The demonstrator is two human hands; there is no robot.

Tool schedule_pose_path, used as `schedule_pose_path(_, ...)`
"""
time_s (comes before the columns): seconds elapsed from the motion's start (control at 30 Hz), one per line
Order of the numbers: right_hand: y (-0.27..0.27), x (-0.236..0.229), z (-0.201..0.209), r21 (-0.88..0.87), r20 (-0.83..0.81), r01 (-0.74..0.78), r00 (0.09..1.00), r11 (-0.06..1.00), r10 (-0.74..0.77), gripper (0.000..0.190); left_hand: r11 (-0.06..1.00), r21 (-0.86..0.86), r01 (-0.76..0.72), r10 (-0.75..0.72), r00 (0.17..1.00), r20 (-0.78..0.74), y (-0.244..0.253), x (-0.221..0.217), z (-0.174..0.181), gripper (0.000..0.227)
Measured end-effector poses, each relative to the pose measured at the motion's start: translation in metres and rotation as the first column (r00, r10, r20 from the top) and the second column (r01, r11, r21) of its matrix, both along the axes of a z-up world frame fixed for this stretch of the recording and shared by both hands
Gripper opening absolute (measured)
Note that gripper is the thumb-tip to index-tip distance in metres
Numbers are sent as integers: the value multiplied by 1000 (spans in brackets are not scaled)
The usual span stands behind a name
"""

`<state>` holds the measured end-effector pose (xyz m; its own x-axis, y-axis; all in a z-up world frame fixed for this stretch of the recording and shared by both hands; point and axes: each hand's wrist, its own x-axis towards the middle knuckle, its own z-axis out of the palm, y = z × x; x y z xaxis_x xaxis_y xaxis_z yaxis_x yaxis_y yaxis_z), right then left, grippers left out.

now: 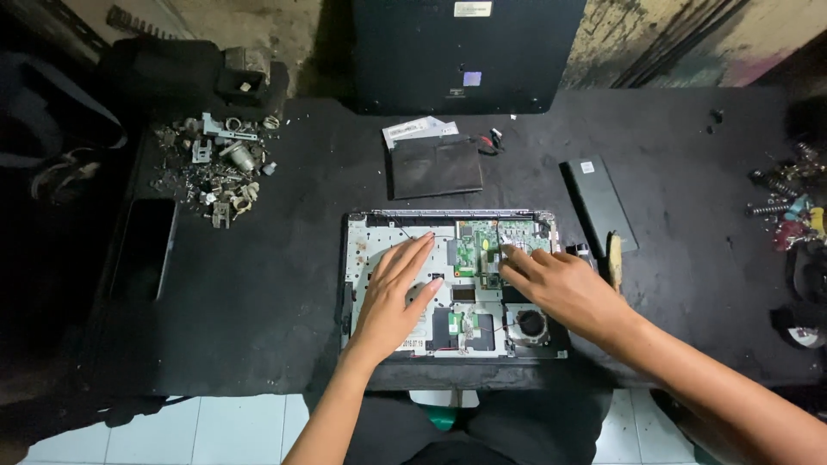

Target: The person uses a screwdriver to remove screws from the back of a laptop and then lifts off the back cover. They then use a brush to clean the laptop battery and the internal components of the laptop.

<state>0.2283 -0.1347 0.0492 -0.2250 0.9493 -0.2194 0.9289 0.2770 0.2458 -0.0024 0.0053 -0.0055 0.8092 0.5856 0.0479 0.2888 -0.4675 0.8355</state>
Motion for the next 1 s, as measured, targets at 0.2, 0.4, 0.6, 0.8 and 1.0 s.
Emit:
schedule_pose_path(0.2,-1,10,-14,-3,-25,-14,1000,1000,14,50,1000,-11,-12,12,1000,14,0,-1,-1,55)
schedule_pose_path(0.4,-7,13,-23,-18,-65,7,998,1000,-8,50,1000,-11,10,-11,1000,-10,1,-1,-1,54)
schedule_pose_path(0.6,-4,5,-15,-37,-150,64,986,997,-69,28,1000,-2,3,-3,1000,-11,1,-1,0,53)
schedule_pose_path(0.8,-2,-2,-16,-7,-196,88,977,996,-88,23,1000,-8,12,-12,1000,-21,0,0,1,53)
schedule_pose_path(1.0,0,1,-28,-46,-209,123,969,991,-130,18,1000,12,2,-2,1000,1,-1,-1,-1,52)
